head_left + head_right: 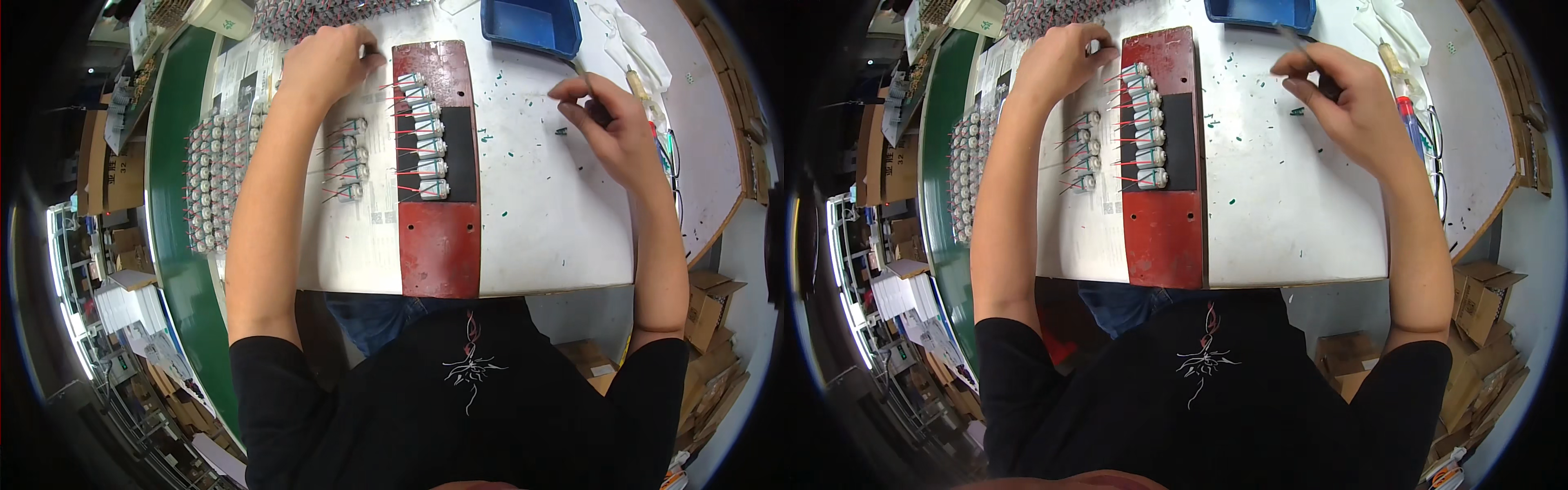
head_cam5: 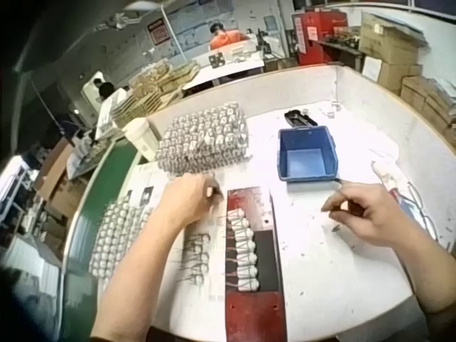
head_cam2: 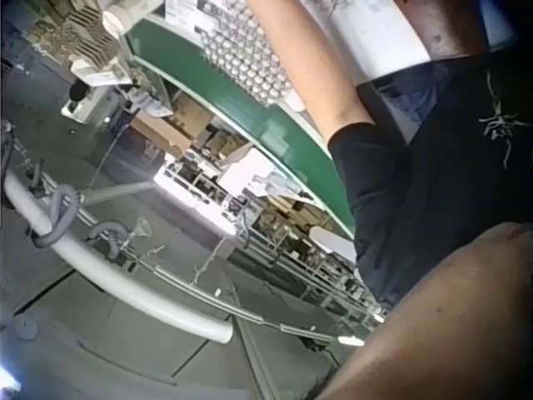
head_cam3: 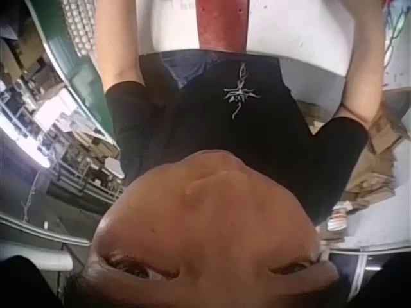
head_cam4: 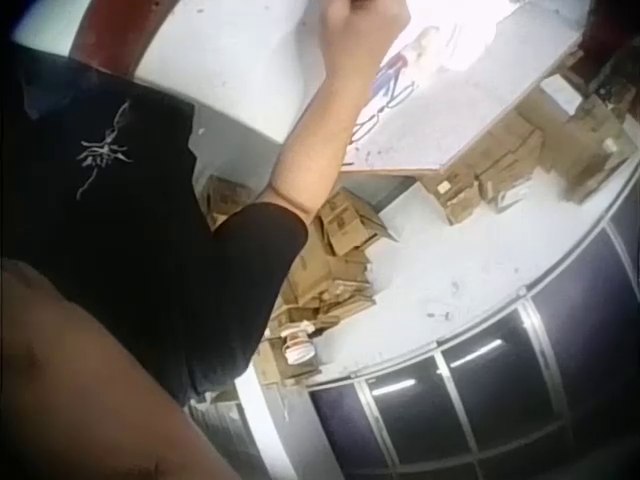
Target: Assemble small electronic components onto a red mounting base using manual dexterity and a tool.
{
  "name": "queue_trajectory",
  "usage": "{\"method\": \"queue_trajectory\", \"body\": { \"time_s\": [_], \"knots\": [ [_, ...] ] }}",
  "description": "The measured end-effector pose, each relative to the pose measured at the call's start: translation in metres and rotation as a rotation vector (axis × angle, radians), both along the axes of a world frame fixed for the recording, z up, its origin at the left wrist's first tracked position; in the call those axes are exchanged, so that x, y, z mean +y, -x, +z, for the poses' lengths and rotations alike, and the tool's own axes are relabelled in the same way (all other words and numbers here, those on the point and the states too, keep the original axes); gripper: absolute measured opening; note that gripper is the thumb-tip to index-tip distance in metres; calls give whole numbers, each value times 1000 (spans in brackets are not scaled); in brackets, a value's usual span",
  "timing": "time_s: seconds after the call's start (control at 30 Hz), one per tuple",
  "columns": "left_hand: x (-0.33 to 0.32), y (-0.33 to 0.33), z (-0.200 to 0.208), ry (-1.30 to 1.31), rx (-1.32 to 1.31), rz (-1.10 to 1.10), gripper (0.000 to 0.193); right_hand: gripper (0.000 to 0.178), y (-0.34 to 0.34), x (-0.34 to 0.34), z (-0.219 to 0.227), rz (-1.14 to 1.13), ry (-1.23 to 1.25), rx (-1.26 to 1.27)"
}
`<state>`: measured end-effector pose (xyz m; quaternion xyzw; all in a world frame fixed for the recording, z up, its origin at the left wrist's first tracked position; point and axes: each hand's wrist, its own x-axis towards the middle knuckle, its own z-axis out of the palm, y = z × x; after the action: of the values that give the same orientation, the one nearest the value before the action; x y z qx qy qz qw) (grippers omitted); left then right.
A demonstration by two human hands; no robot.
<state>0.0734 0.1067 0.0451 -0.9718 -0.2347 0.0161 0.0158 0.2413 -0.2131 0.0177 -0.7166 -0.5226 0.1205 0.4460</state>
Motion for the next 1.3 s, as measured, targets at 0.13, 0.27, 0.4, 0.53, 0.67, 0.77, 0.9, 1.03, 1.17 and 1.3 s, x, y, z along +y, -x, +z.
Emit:
{"method": "queue_trajectory", "body": {
  "time_s": [0.13, 0.27, 0.4, 0.53, 0.67, 0.77, 0.9, 1.03, 1.17, 1.3],
  "knots": [
    [19, 11, -6, 95, -60, -3, 33, 12, -1, -1, 9, -134, -36, 200],
    [30, 22, -3, 231, -113, 65, 37, 16, -13, -2, 10, -189, 6, 366],
    [39, 25, 6, 173, -42, 144, 35, 17, -19, -2, 9, -238, -16, 460],
    [21, 40, 24, 199, -288, 89, 33, 19, -23, -8, 5, -244, -2, 491],
    [-6, 68, 46, 284, -341, 189, 29, 18, -23, -4, 5, -188, -34, 536],
    [-43, 94, 41, 429, -631, 109, 28, 18, -22, -4, 5, -177, -59, 553],
    [-131, 127, 32, 457, -651, -149, 24, 19, -22, -6, 3, -133, -78, 563],
    [-184, 135, 6, 465, -573, -218, 29, 20, -13, -1, 13, -89, -87, 576],
    [-194, 132, -12, 285, -641, -168, 30, 17, 16, -1, 25, 24, 30, 656],
    [-193, 143, -4, 532, -771, -128, 23, 8, 90, 9, 41, 389, -67, 515]
  ]
}}
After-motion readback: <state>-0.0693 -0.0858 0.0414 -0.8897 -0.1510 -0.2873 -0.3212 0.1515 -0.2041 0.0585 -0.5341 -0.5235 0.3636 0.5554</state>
